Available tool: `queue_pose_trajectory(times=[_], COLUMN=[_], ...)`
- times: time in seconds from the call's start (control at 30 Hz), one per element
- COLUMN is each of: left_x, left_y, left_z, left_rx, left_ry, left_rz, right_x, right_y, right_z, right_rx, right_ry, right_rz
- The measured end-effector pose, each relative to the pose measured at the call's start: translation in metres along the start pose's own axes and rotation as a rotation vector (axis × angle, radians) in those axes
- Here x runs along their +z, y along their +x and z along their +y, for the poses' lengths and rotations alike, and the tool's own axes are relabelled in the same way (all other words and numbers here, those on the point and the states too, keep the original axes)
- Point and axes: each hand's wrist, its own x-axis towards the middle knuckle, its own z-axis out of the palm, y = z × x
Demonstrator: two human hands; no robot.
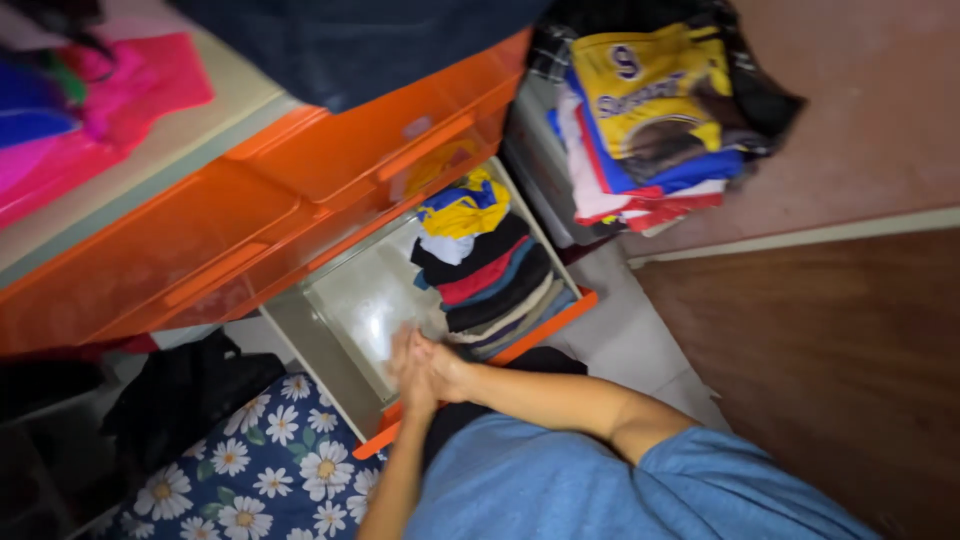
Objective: Organizing and arranging folded clothes into a plastic drawer unit
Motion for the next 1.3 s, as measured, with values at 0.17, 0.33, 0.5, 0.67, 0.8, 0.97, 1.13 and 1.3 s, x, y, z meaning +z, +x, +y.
queue_pose_trajectory(times=[0.17, 0.33, 0.5, 0.67, 0.8, 0.97, 1.13, 1.3], left_x=[-0.009, 0.041, 0.106, 0.164, 0.134, 0.103, 0.103, 0.078], left_y=[0.038, 0.114, 0.176, 0.202, 0.164, 0.144, 0.166, 0.185], left_z=[-0.019, 0.087, 0.242, 0.286, 0.337, 0.396, 0.405, 0.427], left_rx=[-0.134, 0.065, 0.056, -0.136, 0.307, 0.654, 0.71, 0.614], left_ry=[0.097, -0.25, -0.596, -0.77, -0.317, -0.002, 0.07, 0.0], left_rz=[-0.096, -0.125, -0.382, -0.417, -0.049, -0.095, -0.15, -0.486], right_x=[0.044, 0.102, 0.103, 0.086, 0.099, 0.089, 0.084, 0.091], right_y=[-0.085, -0.194, -0.29, -0.35, -0.374, -0.364, -0.367, -0.377], right_z=[-0.08, -0.211, -0.34, -0.398, -0.395, -0.392, -0.398, -0.402], right_rx=[0.065, -0.649, -1.32, -1.441, -1.261, -1.077, -1.019, -0.932], right_ry=[-0.293, -0.861, -0.713, -1.13, -1.609, -1.744, -1.681, -1.702], right_rz=[0.04, 0.037, 0.478, 0.943, 1.021, 0.903, 0.918, 0.865])
